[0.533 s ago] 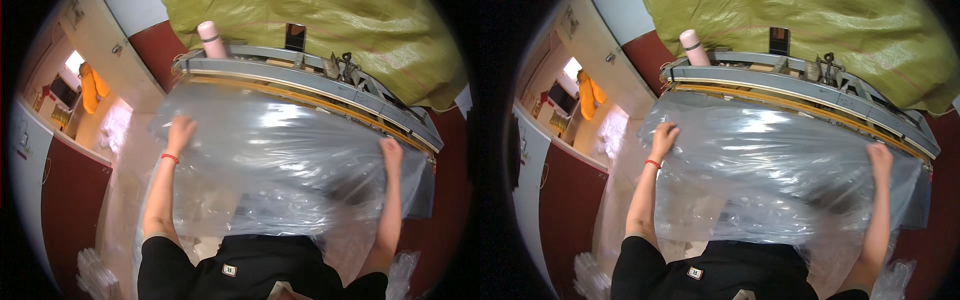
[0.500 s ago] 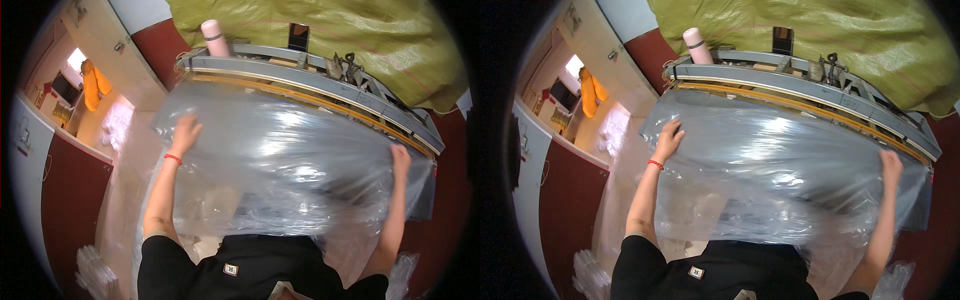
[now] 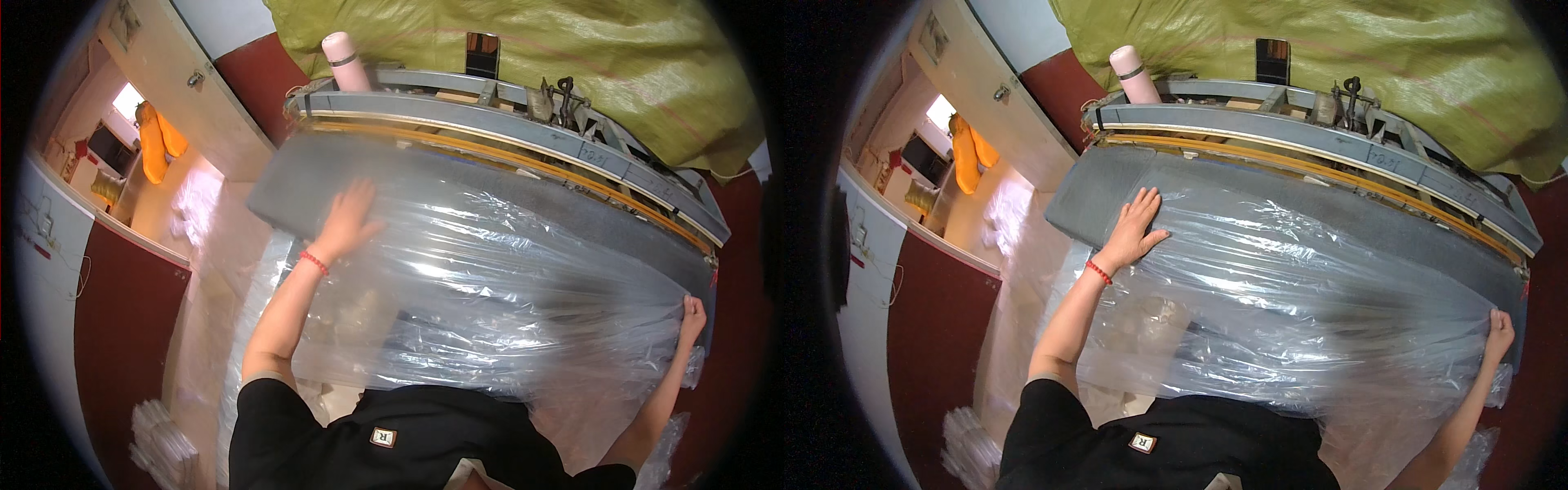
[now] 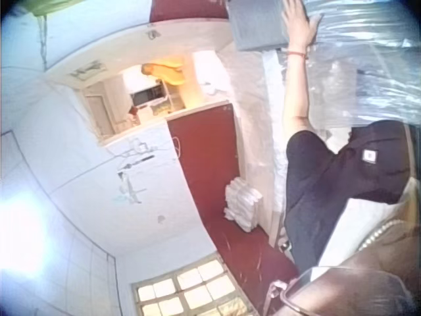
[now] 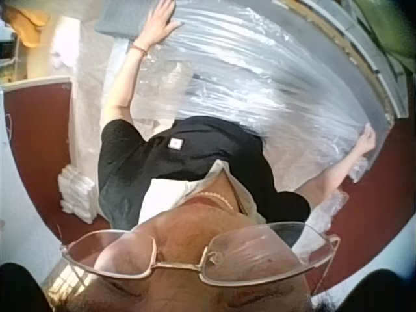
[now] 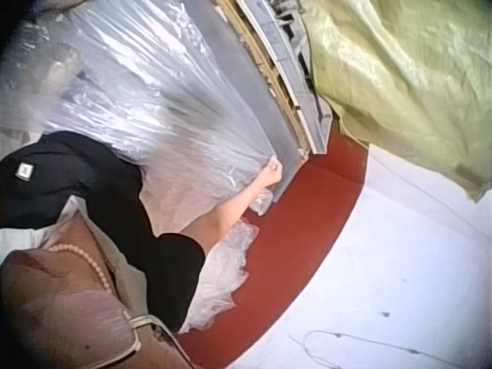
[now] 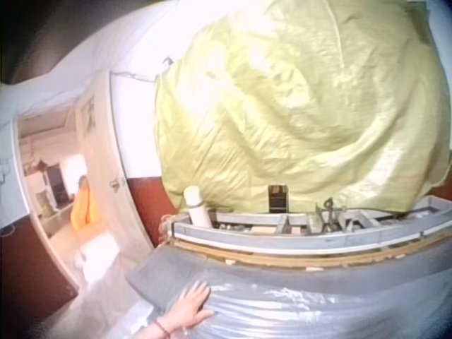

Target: Spreading out and smoothing large plastic sheets over a industrial machine surface.

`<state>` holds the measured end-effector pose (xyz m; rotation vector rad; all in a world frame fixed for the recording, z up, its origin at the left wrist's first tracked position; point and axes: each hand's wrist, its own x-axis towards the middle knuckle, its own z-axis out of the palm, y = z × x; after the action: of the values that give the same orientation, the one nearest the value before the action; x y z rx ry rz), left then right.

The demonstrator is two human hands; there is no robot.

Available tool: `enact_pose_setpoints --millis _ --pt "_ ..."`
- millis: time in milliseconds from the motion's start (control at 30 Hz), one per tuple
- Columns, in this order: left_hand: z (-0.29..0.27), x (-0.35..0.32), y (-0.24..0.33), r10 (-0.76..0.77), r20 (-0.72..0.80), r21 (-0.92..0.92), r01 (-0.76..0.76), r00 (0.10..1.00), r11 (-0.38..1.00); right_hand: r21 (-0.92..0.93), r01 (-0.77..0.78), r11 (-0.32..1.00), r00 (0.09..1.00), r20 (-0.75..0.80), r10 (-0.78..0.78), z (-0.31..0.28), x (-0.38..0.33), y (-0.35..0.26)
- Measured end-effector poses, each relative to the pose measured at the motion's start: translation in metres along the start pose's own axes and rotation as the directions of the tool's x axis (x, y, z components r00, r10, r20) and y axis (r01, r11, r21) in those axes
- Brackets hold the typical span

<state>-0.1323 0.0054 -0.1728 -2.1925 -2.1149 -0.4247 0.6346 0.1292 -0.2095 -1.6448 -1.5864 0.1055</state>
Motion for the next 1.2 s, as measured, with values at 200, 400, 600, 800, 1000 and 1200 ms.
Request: enact_pose_setpoints --millis 200,400,600,800,1000,1200 --pt "0.01 0.035 -0.015 0.081 -0.045 -0.003 -0.081 0.996 0.997 0.066 -0.059 0.996 0.998 -0.015 0.06 -0.005 -0.004 0.001" --pt "0.013 0.082 -0.029 -0.501 -0.35 -0.309 0.408 0.791 0.859 0.178 -0.102 0.979 0.994 -0.015 0.106 -0.001 0.002 0.014" --pt "0.017 0.102 -0.024 -0.567 -0.236 -0.173 0.54 0.789 0.824 0.249 -0.172 0.953 0.983 -0.026 0.184 -0.005 0.007 0.026" --pt "0.048 0.111 -0.052 -0.382 -0.581 -0.149 0.367 0.719 0.918 0.24 -0.117 0.964 0.979 -0.136 0.152 0.027 0.042 0.028" --pt "0.061 0.149 -0.062 -0.708 -0.431 -0.694 0.295 0.559 0.657 0.362 -0.151 0.92 0.935 -0.25 0.252 0.084 0.082 -0.009" --pt "0.065 0.16 -0.116 -0.687 -0.491 -0.701 0.225 0.536 0.677 0.37 -0.071 0.926 0.914 -0.348 0.209 0.134 0.111 -0.02"
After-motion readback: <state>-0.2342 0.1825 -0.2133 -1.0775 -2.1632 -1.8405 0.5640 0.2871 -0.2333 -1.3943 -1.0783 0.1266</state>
